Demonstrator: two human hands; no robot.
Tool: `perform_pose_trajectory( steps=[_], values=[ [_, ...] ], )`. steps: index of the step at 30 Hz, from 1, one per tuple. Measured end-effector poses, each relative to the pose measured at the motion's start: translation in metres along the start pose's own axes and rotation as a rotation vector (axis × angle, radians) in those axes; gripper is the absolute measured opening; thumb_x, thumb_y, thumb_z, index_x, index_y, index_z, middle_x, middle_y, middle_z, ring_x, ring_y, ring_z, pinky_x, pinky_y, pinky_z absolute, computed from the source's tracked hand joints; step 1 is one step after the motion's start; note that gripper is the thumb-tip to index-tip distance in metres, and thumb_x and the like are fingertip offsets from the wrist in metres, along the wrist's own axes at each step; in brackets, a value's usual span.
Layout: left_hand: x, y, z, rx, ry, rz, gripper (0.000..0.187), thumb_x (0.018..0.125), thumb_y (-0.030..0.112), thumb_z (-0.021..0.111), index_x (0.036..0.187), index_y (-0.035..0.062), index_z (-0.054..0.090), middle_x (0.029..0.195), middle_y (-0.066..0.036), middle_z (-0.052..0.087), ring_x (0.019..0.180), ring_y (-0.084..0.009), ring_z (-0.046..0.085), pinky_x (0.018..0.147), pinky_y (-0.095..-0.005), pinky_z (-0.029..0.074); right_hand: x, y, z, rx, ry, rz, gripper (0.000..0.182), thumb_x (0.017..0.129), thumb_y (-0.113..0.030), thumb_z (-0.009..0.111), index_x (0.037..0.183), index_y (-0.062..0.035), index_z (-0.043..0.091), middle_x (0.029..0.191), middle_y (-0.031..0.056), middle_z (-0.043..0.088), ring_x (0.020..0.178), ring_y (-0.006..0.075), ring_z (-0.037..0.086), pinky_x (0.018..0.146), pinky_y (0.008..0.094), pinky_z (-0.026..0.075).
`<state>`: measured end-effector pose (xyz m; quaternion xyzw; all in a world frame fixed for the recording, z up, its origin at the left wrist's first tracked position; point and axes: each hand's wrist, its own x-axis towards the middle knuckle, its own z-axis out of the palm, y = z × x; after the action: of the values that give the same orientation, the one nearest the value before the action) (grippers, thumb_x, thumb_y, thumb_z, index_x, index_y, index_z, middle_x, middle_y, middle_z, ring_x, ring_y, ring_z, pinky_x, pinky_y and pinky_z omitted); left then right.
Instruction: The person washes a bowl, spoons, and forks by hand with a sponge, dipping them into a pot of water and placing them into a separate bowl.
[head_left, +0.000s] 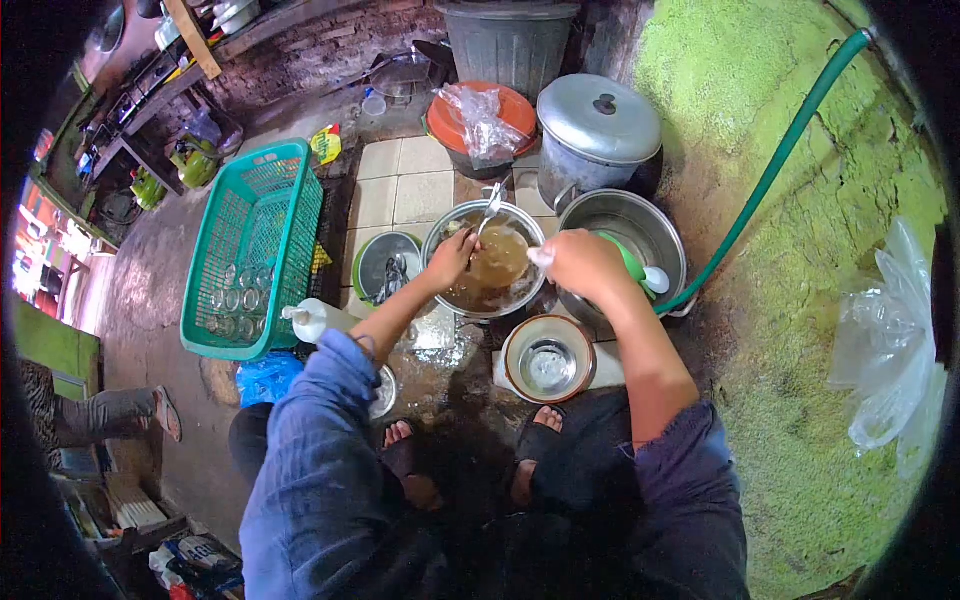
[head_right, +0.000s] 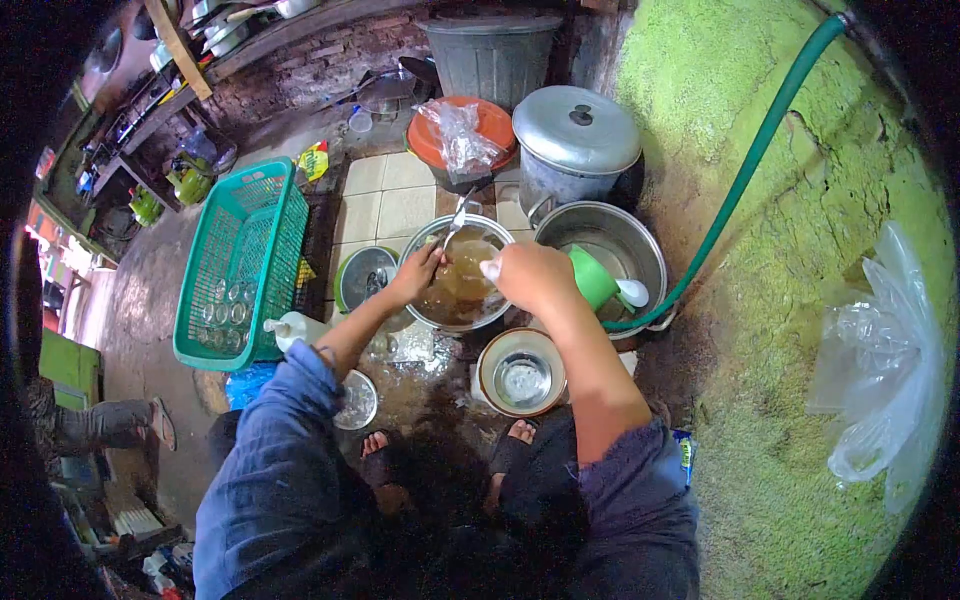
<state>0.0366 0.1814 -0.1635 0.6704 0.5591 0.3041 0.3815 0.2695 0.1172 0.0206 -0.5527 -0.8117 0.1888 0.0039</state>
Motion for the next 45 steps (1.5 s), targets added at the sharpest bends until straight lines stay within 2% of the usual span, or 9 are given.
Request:
perform_pose_trajectory(
  steps=[4,7,11,14,20,25,29,40,45],
  values=[
    [-0.048,0.039,-0.04,-0.313,-0.219,0.105,0.033,0.101,0.029,0.033,0.091,0.0021,0.051,0.095,-0.01,0.064,0.089,-0.0158,0.057,0.086,-0.0294,0.042,0.017,0.003,0.019,0.088,0.236,0.025,0.036,0.087,-0.04,0.054,0.089,-0.0073,0.068,0.088,0.0173,0.066,0.082,0.0319,0.065,0.07,0.0422,0.05],
    [-0.112,0.103,-0.064,-0.29,-0.218,-0.039,0.033,0.101,0.028,0.032,0.089,0.0022,0.05,0.097,-0.01,0.065,0.094,-0.0128,0.054,0.091,-0.0275,0.039,0.022,-0.017,0.031,0.687,0.048,-0.137,0.039,0.083,-0.041,0.065,0.095,-0.0042,0.066,0.083,0.0083,0.066,0.077,0.012,0.058,0.07,0.0287,0.046],
    [-0.16,0.082,-0.05,-0.231,-0.034,-0.059,0.029,0.1,0.03,0.037,0.091,0.0072,0.054,0.071,0.004,0.046,0.059,-0.0052,0.035,0.052,-0.0226,0.032,0.014,-0.064,0.069,0.933,-0.13,-0.246,0.029,0.088,-0.029,0.06,0.096,-0.0019,0.065,0.08,0.0034,0.065,0.074,0.0105,0.057,0.072,0.0259,0.045],
    [-0.18,0.1,-0.05,-0.278,0.044,-0.117,0.032,0.099,0.028,0.038,0.104,0.0035,0.058,0.077,0.001,0.052,0.067,-0.0076,0.043,0.064,-0.0233,0.039,0.004,-0.083,0.083,1.052,-0.126,-0.305,0.025,0.09,-0.025,0.057,0.092,-0.0014,0.066,0.076,0.0024,0.064,0.072,0.0104,0.057,0.07,0.026,0.045],
    [-0.181,0.086,-0.06,-0.286,0.051,-0.006,0.032,0.099,0.023,0.038,0.113,-0.0001,0.056,0.09,-0.007,0.062,0.086,-0.0146,0.057,0.079,-0.0311,0.045,0.014,-0.063,0.084,1.136,0.476,-0.15,0.027,0.092,-0.022,0.052,0.078,-0.0017,0.063,0.066,0.0074,0.06,0.061,0.0168,0.055,0.059,0.0302,0.043],
    [-0.198,0.1,-0.073,0.316,0.052,0.111,0.022,0.087,0.004,0.047,0.106,-0.0027,0.056,0.099,-0.024,0.059,0.096,-0.0376,0.057,0.084,-0.0408,0.044,-0.034,-0.079,0.008,0.28,0.538,-0.399,0.034,0.09,-0.033,0.054,0.076,-0.0031,0.062,0.083,0.0143,0.062,0.074,0.0277,0.063,0.063,0.038,0.048],
    [-0.209,0.114,-0.067,0.524,0.104,0.315,0.028,0.077,-0.002,0.05,0.104,-0.001,0.053,0.094,-0.021,0.058,0.094,-0.0368,0.053,0.084,-0.0425,0.042,-0.032,-0.086,0.031,-0.037,0.281,-0.582,0.031,0.083,-0.036,0.059,0.089,-0.0052,0.06,0.091,0.013,0.063,0.083,0.0309,0.063,0.068,0.0421,0.049],
    [-0.208,0.134,-0.078,0.529,0.068,0.449,0.044,0.068,-0.009,0.05,0.111,0.0006,0.053,0.106,-0.02,0.056,0.099,-0.0356,0.054,0.089,-0.0408,0.042,-0.032,-0.078,0.044,-0.138,-0.032,-0.466,0.02,0.079,-0.02,0.062,0.094,-0.0067,0.063,0.094,0.0134,0.064,0.089,0.0317,0.062,0.075,0.0422,0.05],
    [-0.195,0.136,-0.078,0.078,0.41,0.477,0.052,0.079,-0.018,0.044,0.125,0.0056,0.047,0.129,-0.018,0.045,0.115,-0.0326,0.052,0.094,-0.0364,0.047,-0.032,-0.072,0.028,0.021,-0.032,-0.359,0.022,0.086,-0.025,0.057,0.098,-0.0069,0.063,0.095,0.0158,0.064,0.088,0.0334,0.062,0.075,0.0415,0.048]
  ],
)
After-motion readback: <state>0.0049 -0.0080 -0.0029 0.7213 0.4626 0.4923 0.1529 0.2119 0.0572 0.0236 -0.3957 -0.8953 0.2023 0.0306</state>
